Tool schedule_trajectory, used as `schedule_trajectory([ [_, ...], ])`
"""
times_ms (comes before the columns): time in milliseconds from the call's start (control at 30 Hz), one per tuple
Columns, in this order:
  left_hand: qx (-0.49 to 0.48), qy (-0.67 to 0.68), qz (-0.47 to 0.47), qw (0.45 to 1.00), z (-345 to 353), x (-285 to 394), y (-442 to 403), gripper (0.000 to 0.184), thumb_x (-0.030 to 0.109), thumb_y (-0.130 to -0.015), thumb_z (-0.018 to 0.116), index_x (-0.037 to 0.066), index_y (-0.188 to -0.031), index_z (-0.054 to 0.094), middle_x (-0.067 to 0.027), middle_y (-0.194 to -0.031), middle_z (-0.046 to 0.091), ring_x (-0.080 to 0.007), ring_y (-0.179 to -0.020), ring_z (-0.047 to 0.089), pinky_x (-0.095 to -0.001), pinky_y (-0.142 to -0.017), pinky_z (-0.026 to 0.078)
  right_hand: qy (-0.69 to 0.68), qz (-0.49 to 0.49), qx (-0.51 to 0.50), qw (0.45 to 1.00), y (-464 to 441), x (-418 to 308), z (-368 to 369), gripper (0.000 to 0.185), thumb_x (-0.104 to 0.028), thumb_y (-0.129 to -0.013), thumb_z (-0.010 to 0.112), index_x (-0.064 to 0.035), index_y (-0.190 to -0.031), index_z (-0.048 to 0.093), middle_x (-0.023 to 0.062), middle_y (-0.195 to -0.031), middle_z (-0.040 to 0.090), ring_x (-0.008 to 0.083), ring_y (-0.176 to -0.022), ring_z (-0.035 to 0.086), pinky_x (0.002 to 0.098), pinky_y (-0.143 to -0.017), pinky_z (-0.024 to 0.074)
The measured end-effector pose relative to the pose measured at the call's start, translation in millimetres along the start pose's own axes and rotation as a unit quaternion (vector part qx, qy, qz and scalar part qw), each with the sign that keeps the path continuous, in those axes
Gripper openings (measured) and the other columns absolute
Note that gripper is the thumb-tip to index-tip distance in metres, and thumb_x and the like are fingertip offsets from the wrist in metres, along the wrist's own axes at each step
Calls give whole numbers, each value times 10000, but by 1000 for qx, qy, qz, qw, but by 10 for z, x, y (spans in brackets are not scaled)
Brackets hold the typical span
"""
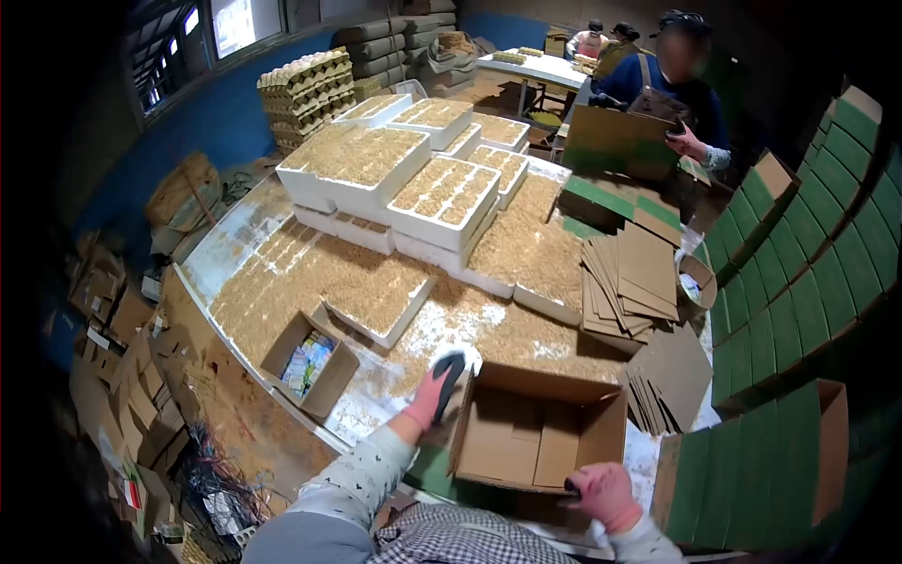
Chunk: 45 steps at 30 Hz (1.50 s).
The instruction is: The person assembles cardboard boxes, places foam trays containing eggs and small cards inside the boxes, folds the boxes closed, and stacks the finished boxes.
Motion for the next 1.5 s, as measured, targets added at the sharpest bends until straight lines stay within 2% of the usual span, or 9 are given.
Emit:
schedule_trajectory([
  [300,416,193,-408,790,-573,-627,-2802,1321,585,-574,753,74,-1448,-97,-335,-1461,-32,-438,-1374,74,-483,-1101,147,17,28,-16,999,-216,-21,-68,332,-466,-587,726,-188,-739,625,-21,-674,569,175,-675,581,315,-624,412],
  [533,141,223,-99,959,-790,-518,-1691,331,218,-776,581,32,-1043,525,-133,-884,594,-247,-762,570,-329,-616,472,-2,23,2,1000,-297,-39,-122,689,-501,-523,762,-109,-1071,618,80,-1102,596,273,-1028,557,407,-917,404],
  [633,118,515,-250,812,-783,170,-960,210,190,-814,510,45,-956,564,-124,-891,606,-307,-824,611,-372,-603,501,-56,18,-31,998,-294,-35,-246,938,-511,-565,744,-90,-1341,429,145,-1370,416,287,-1300,336,415,-1103,227],
  [833,-57,590,-204,779,-633,456,-104,310,155,-825,526,23,-1104,557,-108,-1076,604,-262,-1041,569,-399,-930,448,-751,96,168,631,-403,409,-214,936,-749,-800,362,-197,-1475,23,131,-1459,273,293,-1230,427,409,-952,431],
  [900,-105,132,141,975,-535,752,99,272,99,-846,544,29,-1107,566,-98,-1031,610,-230,-1022,570,-352,-924,446,-785,34,186,590,-419,404,-428,852,-638,-841,462,-220,-1476,77,137,-1415,360,220,-1140,504,379,-942,428],
  [1000,-155,268,-203,929,-274,900,267,556,135,-861,600,20,-1352,366,-70,-1275,493,-180,-1077,532,-284,-917,429,-622,203,240,717,-61,431,-206,699,-298,-851,566,-115,-1441,240,139,-1349,439,206,-1142,493,350,-972,386],
  [1167,-77,-85,116,987,-222,852,578,661,189,-858,567,43,-1425,261,-119,-1438,351,-260,-1294,359,-344,-1069,272,-645,211,261,687,157,-110,-681,672,-111,-803,557,3,-1407,285,134,-1335,437,219,-1191,439,331,-1022,311],
  [1400,-24,-13,-83,996,-87,727,550,710,166,-785,550,130,-1432,260,-294,-1420,249,-399,-1325,256,-368,-1106,187,-587,313,25,746,-253,269,-114,662,-92,-770,619,10,-1358,331,126,-1150,562,228,-1018,547,330,-856,454],
  [1500,-121,-38,-101,987,-88,742,565,780,126,-761,554,44,-1442,184,-229,-1436,292,-312,-1328,302,-306,-1093,221,-281,155,6,947,-458,271,-116,534,-141,-664,714,31,-1119,494,118,-818,615,270,-722,609,403,-683,502],
])
Point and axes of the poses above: each hand's wrist, its own y-axis away from the middle knuckle, its own z-axis out of the palm, x = y × z, the point moved 4 cm from there along -y, towards the middle knuckle
